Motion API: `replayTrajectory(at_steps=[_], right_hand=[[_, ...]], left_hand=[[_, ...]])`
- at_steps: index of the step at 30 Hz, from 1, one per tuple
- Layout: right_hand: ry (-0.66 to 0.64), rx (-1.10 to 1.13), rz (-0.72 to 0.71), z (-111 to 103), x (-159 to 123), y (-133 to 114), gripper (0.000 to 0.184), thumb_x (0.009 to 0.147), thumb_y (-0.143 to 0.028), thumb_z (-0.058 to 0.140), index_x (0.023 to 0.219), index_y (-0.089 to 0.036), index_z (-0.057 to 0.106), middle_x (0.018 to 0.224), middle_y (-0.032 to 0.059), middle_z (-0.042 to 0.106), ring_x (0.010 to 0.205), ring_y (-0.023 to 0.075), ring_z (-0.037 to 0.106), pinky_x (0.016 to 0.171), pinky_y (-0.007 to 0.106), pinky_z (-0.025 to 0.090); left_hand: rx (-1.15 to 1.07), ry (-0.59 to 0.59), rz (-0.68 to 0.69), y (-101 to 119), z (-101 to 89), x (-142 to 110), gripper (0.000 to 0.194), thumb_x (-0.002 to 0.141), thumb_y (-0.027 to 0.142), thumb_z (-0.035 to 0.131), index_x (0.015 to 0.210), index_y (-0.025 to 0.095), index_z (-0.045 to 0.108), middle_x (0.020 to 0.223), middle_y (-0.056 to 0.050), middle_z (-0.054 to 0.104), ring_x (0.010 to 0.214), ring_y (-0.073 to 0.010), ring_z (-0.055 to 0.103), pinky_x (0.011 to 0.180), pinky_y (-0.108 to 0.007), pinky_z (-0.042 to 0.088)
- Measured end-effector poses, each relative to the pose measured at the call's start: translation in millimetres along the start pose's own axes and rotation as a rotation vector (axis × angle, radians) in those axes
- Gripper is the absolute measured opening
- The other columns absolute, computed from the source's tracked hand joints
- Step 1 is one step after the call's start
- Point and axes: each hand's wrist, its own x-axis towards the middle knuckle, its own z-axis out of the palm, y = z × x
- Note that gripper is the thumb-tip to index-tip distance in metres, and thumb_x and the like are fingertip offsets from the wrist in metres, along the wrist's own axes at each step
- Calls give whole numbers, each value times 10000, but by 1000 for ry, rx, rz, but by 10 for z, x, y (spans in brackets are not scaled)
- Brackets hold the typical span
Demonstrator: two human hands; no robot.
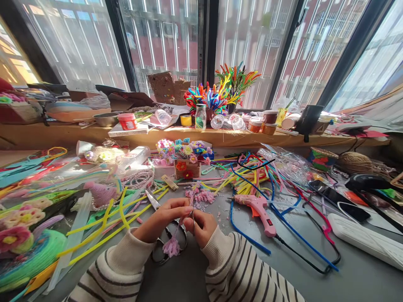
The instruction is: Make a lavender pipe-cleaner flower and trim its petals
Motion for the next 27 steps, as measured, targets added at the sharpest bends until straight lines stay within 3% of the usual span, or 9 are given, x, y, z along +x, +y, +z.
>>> replayTrajectory(at_steps=[9, 15, 22, 27], right_hand=[[75, -77, 49, -46, 14, -2, 473, 702, -549, 387, 437, -159, 432, 433, -3, 502, 412, 73, 390, 439, 198, 308], [108, -34, 65, -13, 8, -9, 530, 702, -597, 327, 460, -147, 471, 434, -10, 446, 429, 75, 372, 462, 214, 298], [16, 65, -18, -26, 2, -92, 595, 684, -663, 227, 611, -151, 521, 429, -34, 350, 416, 79, 339, 417, 205, 272], [26, 38, -2, -29, 3, -104, 587, 695, -646, 244, 604, -146, 537, 452, -21, 400, 420, 76, 349, 422, 203, 281]], left_hand=[[-20, 38, 7, -38, -29, 18, 259, 656, 314, 511, 495, 140, 408, 465, 38, 390, 473, -70, 350, 490, -213, 267], [-31, 57, 18, -14, -22, 5, 268, 664, 321, 508, 494, 143, 402, 469, 38, 384, 472, -70, 349, 491, -213, 278], [-20, 22, 33, -17, -19, 8, 265, 676, 301, 494, 481, 146, 405, 452, 36, 405, 461, -76, 380, 494, -215, 283], [20, -2, 21, -25, -18, 16, 237, 653, 278, 504, 476, 142, 427, 432, 39, 401, 447, -75, 365, 480, -215, 269]])
